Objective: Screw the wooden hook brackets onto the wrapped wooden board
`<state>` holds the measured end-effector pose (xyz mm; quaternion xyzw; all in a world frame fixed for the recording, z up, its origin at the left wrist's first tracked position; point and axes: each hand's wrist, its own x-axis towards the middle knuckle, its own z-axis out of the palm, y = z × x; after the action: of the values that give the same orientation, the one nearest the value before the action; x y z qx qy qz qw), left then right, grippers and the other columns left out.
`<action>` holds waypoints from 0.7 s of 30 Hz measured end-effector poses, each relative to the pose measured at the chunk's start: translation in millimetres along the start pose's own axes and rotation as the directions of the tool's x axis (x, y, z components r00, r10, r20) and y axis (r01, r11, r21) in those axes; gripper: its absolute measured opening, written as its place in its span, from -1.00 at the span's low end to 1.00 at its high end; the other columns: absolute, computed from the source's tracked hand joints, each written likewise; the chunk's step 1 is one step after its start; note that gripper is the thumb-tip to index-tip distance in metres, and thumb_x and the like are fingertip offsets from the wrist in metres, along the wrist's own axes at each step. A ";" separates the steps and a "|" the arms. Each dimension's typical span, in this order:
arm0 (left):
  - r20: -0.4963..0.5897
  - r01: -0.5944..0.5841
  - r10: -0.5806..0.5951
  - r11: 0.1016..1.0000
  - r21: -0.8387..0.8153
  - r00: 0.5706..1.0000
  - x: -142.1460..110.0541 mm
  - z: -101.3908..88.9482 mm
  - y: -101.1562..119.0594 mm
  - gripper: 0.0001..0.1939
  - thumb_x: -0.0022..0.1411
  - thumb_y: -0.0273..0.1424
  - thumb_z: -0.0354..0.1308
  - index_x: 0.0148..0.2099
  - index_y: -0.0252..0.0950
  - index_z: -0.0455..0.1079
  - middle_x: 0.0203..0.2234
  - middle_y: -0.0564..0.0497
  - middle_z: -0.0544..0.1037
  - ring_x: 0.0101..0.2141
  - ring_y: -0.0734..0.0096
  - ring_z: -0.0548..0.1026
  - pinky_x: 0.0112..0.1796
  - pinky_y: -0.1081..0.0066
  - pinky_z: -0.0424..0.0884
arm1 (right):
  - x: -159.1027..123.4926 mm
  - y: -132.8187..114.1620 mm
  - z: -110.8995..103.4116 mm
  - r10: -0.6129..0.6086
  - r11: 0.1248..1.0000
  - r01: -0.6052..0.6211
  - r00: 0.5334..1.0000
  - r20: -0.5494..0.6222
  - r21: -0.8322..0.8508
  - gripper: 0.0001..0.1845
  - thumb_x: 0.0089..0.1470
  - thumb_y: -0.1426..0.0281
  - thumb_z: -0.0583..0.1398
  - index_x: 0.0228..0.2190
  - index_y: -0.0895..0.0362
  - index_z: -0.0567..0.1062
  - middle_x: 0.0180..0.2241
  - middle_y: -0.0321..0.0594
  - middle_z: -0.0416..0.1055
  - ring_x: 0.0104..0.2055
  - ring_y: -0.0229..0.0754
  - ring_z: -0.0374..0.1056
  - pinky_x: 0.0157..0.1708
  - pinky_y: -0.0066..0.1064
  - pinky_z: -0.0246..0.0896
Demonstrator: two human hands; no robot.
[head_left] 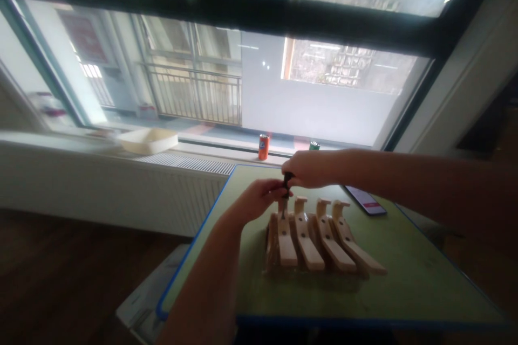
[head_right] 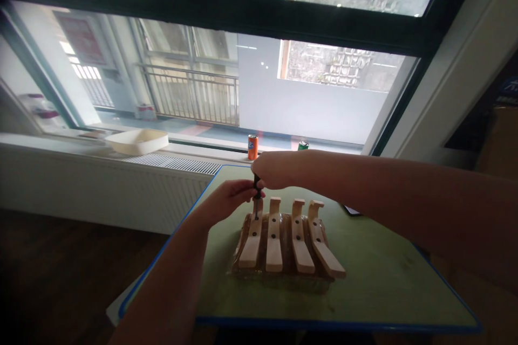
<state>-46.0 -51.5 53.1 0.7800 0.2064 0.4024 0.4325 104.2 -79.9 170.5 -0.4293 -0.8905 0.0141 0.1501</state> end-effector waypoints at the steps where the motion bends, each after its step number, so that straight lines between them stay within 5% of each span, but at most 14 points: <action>1: 0.009 0.017 -0.017 1.000 -0.004 1.000 -1.1 -2.7 0.6 -0.72 0.14 -0.30 0.07 -0.17 -0.36 0.44 -0.39 -0.10 0.53 -0.44 0.46 0.42 -0.41 0.41 0.35 | -1.4 -1.1 -0.4 0.002 1.000 -0.002 1.000 0.003 -0.009 -0.81 -0.35 0.55 0.30 -0.80 0.29 0.39 -0.87 -0.55 0.05 -0.75 -0.54 -0.16 -0.63 -0.47 -0.26; 5: -0.054 0.087 -0.086 0.996 0.028 0.995 -3.6 -8.1 -1.0 -0.64 -0.05 -0.30 0.26 -0.18 -0.35 0.44 -0.45 -0.02 0.49 -0.46 0.48 0.40 -0.42 0.44 0.34 | 2.8 -3.9 -0.5 -0.032 0.985 0.064 0.980 0.196 -0.159 -0.66 -0.12 0.23 0.22 -0.65 0.28 0.48 -0.78 -0.37 0.21 -0.70 -0.45 -0.06 -0.57 -0.44 -0.13; 8: -0.022 0.088 -0.088 0.996 0.003 0.996 -2.4 -7.2 -3.7 -0.69 -0.01 -0.28 0.23 -0.22 -0.37 0.44 -0.46 -0.01 0.48 -0.44 0.48 0.40 -0.38 0.44 0.35 | 12.2 -9.0 -1.5 0.074 0.918 0.079 0.929 0.363 -0.388 -0.42 0.03 0.03 -0.01 -0.55 0.26 0.51 -0.63 -0.15 0.36 -0.61 -0.32 0.13 -0.51 -0.40 -0.01; 11: 0.036 0.065 -0.064 0.997 -0.046 0.997 -1.3 -7.6 -4.6 -0.72 0.11 -0.30 0.14 -0.16 -0.36 0.42 -0.34 -0.06 0.51 -0.30 0.41 0.43 -0.23 0.36 0.35 | 17.1 -15.8 -7.1 0.135 0.882 0.055 0.922 0.363 -0.467 -0.46 0.07 0.08 -0.04 -0.42 0.25 0.52 -0.46 -0.04 0.43 -0.48 -0.18 0.26 -0.49 -0.38 0.03; 16: 0.109 0.100 -0.086 0.986 -0.132 0.990 -3.4 -11.7 -3.8 -0.70 0.14 -0.32 0.10 -0.10 -0.36 0.41 -0.20 -0.11 0.49 -0.19 0.35 0.42 -0.12 0.29 0.31 | 13.0 -17.1 -17.6 0.007 0.903 0.190 0.890 0.455 -0.384 -0.77 0.04 0.35 0.09 -0.31 0.12 0.51 -0.43 -0.26 0.46 -0.42 -0.29 0.28 -0.46 -0.48 0.01; 21: -0.033 0.112 -0.111 0.994 0.014 0.993 -2.0 -7.2 -2.8 -0.60 -0.05 -0.33 0.26 -0.12 -0.35 0.42 -0.36 -0.05 0.51 -0.39 0.44 0.40 -0.32 0.38 0.34 | 14.3 -7.6 -12.3 0.016 0.872 0.179 0.920 0.393 -0.455 -0.46 0.11 0.12 -0.04 -0.48 0.27 0.52 -0.57 -0.10 0.39 -0.53 -0.23 0.21 -0.52 -0.41 -0.04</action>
<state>-52.9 -47.6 52.0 0.7639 0.2597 0.3886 0.4449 93.5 -75.0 187.1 -0.4029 -0.8952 -0.1307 -0.1385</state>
